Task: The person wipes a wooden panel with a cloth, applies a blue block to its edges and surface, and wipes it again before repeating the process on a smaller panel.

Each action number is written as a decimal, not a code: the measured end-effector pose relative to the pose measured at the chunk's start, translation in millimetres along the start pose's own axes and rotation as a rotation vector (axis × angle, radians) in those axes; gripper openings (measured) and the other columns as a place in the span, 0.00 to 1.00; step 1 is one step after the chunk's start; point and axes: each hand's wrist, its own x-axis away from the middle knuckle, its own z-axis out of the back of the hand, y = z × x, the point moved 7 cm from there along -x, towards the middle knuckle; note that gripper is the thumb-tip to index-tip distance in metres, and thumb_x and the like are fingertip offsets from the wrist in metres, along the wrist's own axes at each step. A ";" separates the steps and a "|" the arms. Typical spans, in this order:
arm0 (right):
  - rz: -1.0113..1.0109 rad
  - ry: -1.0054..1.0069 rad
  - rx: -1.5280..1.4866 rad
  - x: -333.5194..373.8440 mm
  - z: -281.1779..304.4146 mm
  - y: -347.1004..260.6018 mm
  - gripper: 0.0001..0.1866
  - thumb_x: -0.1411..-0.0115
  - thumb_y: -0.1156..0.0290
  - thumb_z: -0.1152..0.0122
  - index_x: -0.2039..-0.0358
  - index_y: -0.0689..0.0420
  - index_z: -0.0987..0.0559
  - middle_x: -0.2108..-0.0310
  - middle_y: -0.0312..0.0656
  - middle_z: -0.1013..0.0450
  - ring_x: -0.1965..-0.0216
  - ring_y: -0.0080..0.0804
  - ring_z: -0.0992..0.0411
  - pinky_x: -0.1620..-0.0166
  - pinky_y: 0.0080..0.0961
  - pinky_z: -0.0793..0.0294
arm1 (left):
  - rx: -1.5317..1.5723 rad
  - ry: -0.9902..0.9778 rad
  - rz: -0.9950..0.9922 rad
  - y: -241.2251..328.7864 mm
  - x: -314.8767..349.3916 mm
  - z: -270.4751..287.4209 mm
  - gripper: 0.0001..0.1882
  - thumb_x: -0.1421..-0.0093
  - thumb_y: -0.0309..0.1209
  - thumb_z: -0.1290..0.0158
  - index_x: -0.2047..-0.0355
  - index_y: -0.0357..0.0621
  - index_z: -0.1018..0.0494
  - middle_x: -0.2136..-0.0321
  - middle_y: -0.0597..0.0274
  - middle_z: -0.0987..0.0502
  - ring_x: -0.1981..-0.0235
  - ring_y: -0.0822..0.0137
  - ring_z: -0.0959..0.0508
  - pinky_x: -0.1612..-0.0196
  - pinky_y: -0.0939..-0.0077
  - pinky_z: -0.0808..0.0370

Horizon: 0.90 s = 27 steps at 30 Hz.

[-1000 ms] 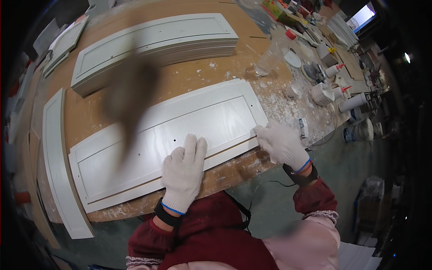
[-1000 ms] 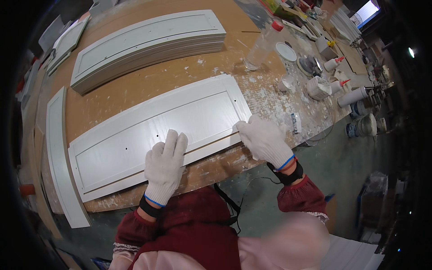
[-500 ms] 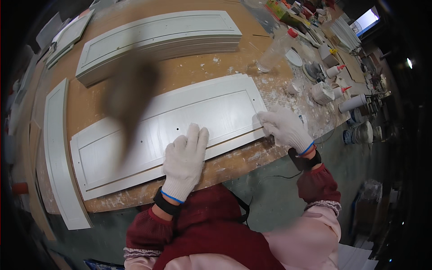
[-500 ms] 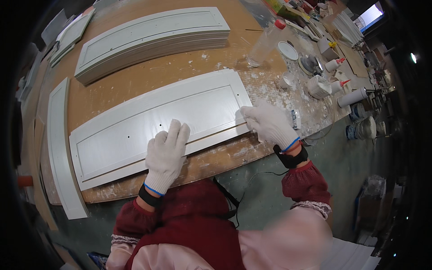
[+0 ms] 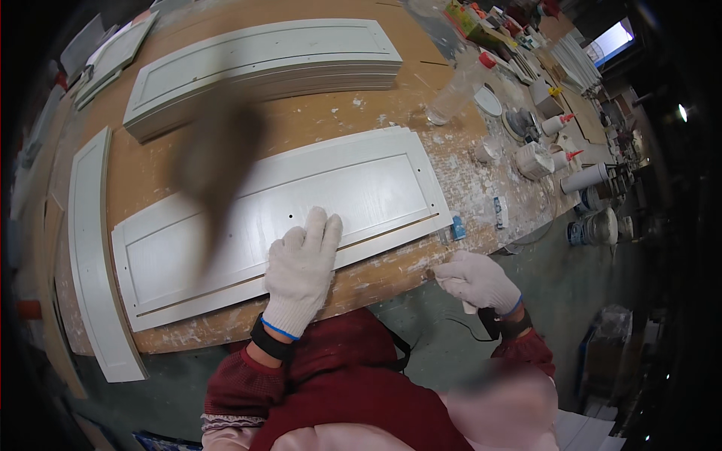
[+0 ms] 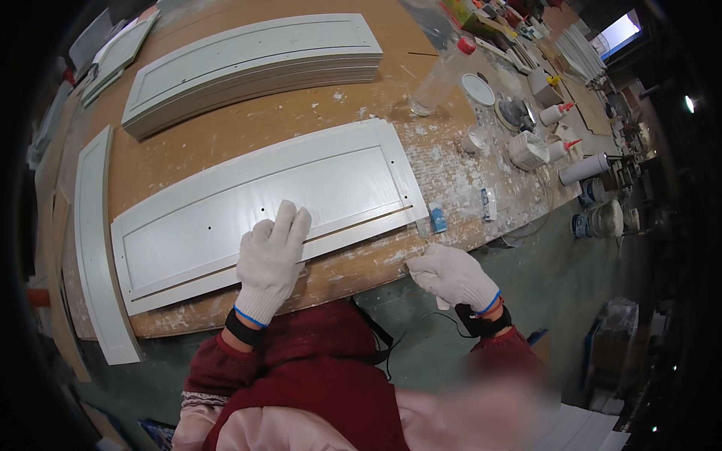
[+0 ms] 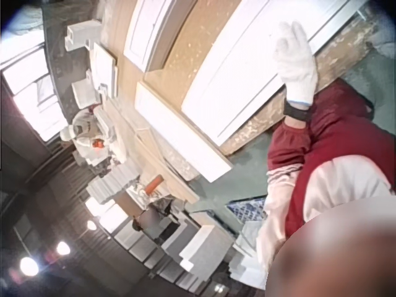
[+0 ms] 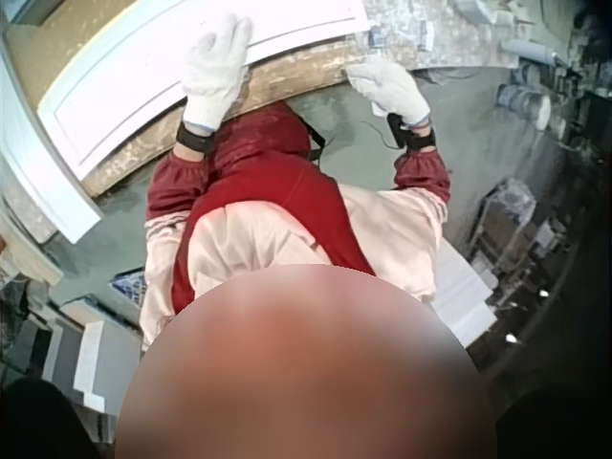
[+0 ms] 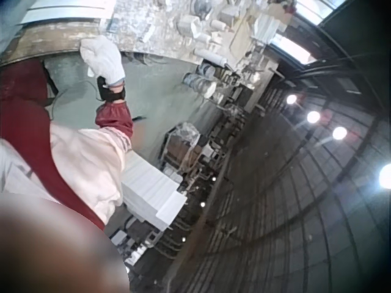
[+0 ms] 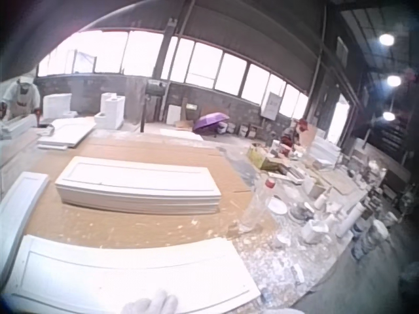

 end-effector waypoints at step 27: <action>0.606 0.732 0.146 -81.2 -84.4 -121.9 0.16 0.49 0.67 0.39 0.57 0.49 0.23 0.63 0.32 0.29 0.65 0.33 0.30 0.64 0.30 0.26 | 0.567 -0.078 -0.072 -25.9 53.6 66.5 0.28 0.54 0.37 0.34 0.53 0.41 0.26 0.57 0.54 0.22 0.60 0.52 0.22 0.54 0.63 0.26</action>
